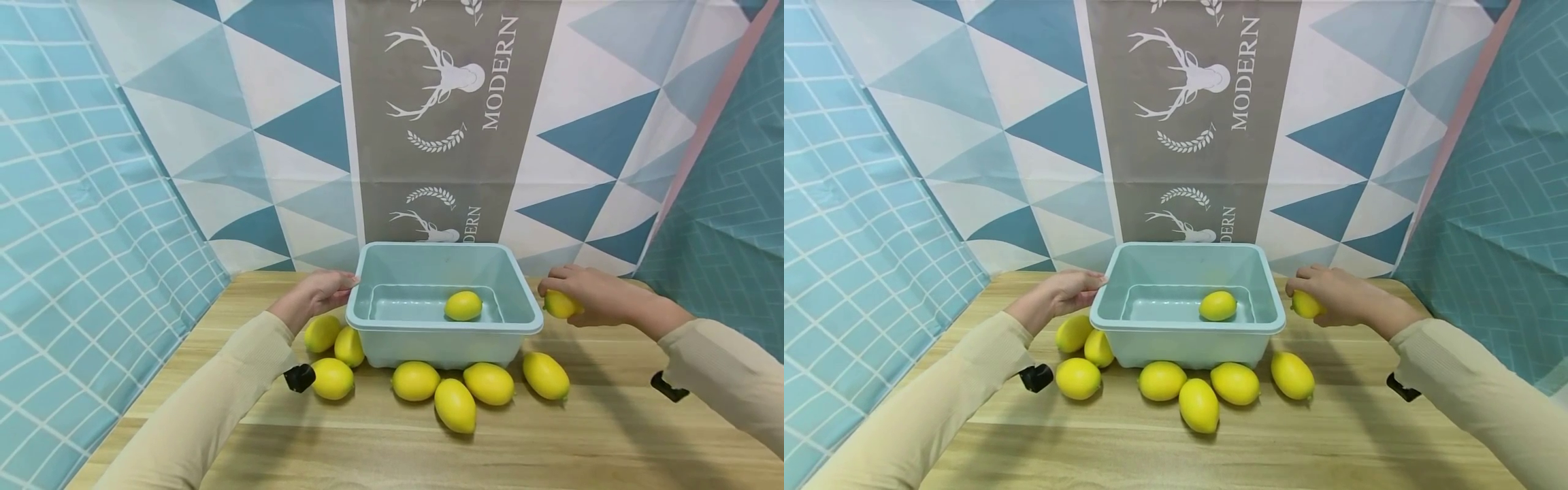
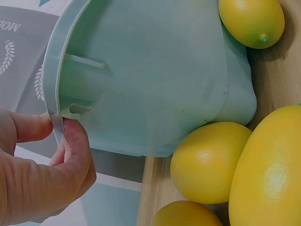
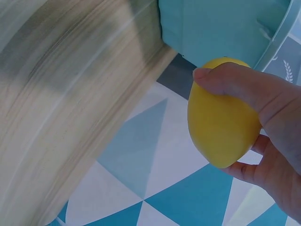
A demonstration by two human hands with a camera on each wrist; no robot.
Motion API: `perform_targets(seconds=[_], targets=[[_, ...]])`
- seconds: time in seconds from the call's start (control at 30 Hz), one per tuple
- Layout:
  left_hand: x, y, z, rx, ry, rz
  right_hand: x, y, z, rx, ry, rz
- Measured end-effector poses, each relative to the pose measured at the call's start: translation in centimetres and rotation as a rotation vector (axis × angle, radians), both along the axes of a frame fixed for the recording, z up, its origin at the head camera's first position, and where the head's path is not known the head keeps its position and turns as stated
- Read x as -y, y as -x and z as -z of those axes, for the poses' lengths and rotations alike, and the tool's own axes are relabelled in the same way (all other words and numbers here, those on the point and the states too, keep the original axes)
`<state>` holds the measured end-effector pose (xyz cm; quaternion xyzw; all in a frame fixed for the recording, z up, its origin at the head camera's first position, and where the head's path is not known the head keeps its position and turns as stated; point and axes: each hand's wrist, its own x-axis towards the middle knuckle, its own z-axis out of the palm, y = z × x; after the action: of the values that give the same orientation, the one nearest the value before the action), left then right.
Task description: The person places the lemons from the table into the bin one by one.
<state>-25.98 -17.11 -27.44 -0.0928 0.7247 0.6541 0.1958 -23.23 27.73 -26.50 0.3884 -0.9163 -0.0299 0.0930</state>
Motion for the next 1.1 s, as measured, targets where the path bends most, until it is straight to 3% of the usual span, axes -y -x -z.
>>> perform_targets(seconds=[0.33,1.1], targets=[[0.0,0.3,-0.2,-0.010,0.033,0.025,0.2,-0.1,-0.8,-0.035,-0.004,-0.009],[0.1,0.1,0.1,0.001,0.011,-0.038,0.8,-0.2,-2.3,-0.058,-0.042,0.005]])
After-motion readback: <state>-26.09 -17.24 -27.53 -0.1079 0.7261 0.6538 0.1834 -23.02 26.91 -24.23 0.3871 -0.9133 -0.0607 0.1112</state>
